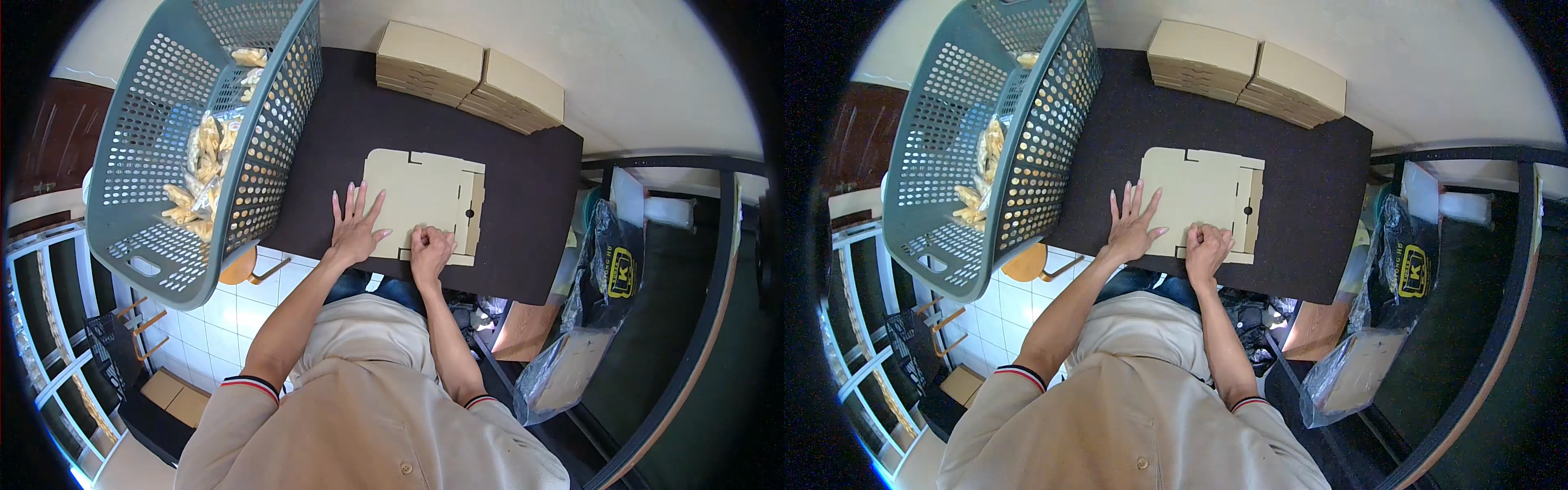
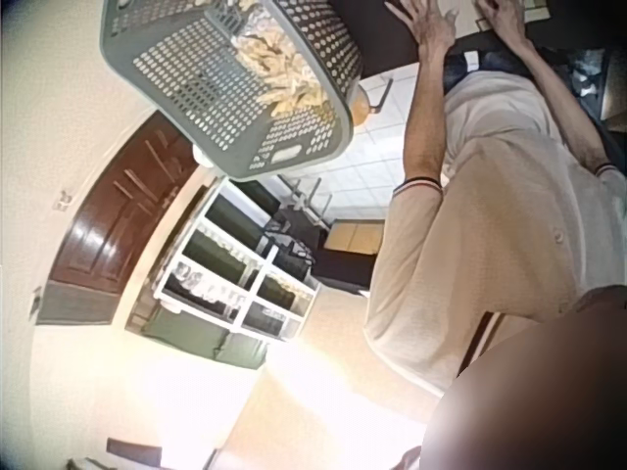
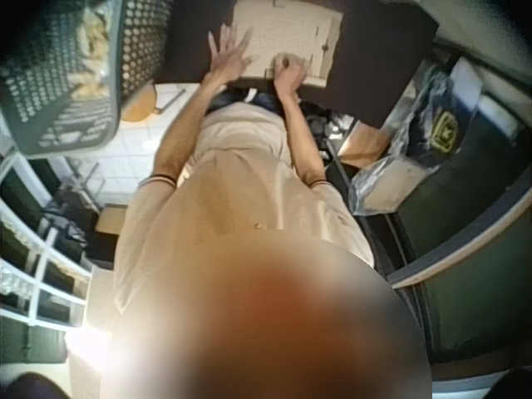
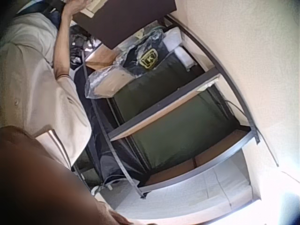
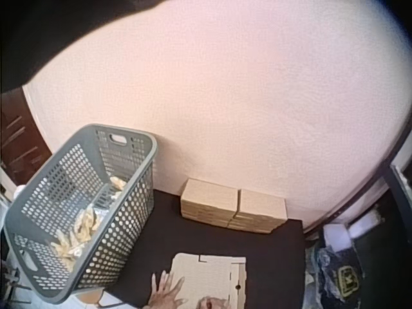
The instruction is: Manually assemble and fold cardboard boxes for product packaging.
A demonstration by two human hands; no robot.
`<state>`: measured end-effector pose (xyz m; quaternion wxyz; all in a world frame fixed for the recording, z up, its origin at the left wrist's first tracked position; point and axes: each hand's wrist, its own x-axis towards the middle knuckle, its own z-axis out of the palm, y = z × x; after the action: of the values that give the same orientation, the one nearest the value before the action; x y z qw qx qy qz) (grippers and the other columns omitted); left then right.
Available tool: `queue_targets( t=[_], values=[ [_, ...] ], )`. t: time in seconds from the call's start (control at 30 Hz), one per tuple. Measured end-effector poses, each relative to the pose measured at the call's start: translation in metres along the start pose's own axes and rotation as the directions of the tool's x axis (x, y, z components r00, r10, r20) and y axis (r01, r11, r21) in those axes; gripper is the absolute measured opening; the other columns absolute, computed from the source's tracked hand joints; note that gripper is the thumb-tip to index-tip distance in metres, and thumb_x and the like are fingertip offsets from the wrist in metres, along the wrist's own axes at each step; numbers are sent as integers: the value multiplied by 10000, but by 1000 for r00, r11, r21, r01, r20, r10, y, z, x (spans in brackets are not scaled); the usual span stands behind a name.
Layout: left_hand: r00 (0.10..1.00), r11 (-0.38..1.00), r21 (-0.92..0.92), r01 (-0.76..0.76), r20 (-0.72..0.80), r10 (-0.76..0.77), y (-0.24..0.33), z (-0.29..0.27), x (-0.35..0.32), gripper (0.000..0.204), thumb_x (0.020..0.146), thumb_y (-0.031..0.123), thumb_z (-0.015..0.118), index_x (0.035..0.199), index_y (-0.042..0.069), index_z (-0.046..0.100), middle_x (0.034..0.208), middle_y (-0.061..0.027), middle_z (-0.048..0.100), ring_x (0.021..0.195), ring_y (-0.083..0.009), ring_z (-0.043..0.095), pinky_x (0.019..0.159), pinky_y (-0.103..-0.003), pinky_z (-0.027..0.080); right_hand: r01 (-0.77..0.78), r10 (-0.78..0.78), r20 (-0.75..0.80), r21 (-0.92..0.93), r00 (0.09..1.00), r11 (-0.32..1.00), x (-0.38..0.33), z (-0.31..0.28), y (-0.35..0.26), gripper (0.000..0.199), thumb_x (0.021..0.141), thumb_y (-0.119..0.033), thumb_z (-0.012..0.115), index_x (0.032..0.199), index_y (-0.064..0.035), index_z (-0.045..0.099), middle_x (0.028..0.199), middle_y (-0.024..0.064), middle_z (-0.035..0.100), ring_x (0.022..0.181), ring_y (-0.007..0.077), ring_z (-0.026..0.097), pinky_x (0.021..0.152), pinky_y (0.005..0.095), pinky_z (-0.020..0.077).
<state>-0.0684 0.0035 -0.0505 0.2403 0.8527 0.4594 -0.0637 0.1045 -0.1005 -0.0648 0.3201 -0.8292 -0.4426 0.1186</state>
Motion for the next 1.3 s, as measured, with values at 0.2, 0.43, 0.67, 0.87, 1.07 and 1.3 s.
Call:
queue_targets(
  t=[0.2,0.43,0.67,0.87,1.07,1.3],
  values=[
    [1000,1000,-14,-3,-8,3,0,0,0,951,1025,557,643,1770,258,133,1823,-225,-3,1675,-457,-54,1292,-698,-91,1,-1,-1,2,1000,1000,28,7,-1,204,886,-173,809,759,-64,692,742,80,678,885,316,573,882,473,411],
    [1000,1000,-23,16,23,-15,2,-5,-1,946,1030,562,633,1771,258,130,1822,-230,-8,1675,-454,-62,1293,-696,-91,-4,4,-17,-18,1000,1000,64,20,-7,213,899,-174,797,749,-57,701,723,85,673,875,317,569,870,483,408],
    [999,1000,-25,10,52,-9,1,-8,1,953,1037,576,617,1773,240,114,1813,-260,-20,1670,-473,-76,1284,-706,-91,4,-4,-26,-2,1000,1000,106,32,-16,228,914,-185,782,743,-54,707,693,95,670,865,319,573,859,476,402],
    [997,999,-38,24,77,-21,4,-11,-2,951,1040,574,616,1774,253,103,1817,-247,-34,1672,-463,-86,1286,-702,-94,-19,17,-42,-45,999,999,134,45,-17,207,924,-189,769,773,-51,735,704,97,690,868,314,589,875,483,401],
    [995,998,-56,28,96,-22,3,-10,0,960,1044,579,610,1775,259,77,1816,-247,-55,1671,-461,-103,1285,-695,-106,-43,41,-40,-50,998,998,146,42,-11,217,926,-183,768,780,-27,735,707,102,693,828,311,604,850,467,435],
    [994,999,-45,23,109,-18,1,-12,0,945,1053,596,582,1775,257,75,1818,-241,-65,1670,-453,-122,1279,-692,-132,62,-56,-35,180,998,982,69,12,16,331,934,-169,798,702,-3,629,644,119,610,669,279,566,672,453,436]
  ],
)
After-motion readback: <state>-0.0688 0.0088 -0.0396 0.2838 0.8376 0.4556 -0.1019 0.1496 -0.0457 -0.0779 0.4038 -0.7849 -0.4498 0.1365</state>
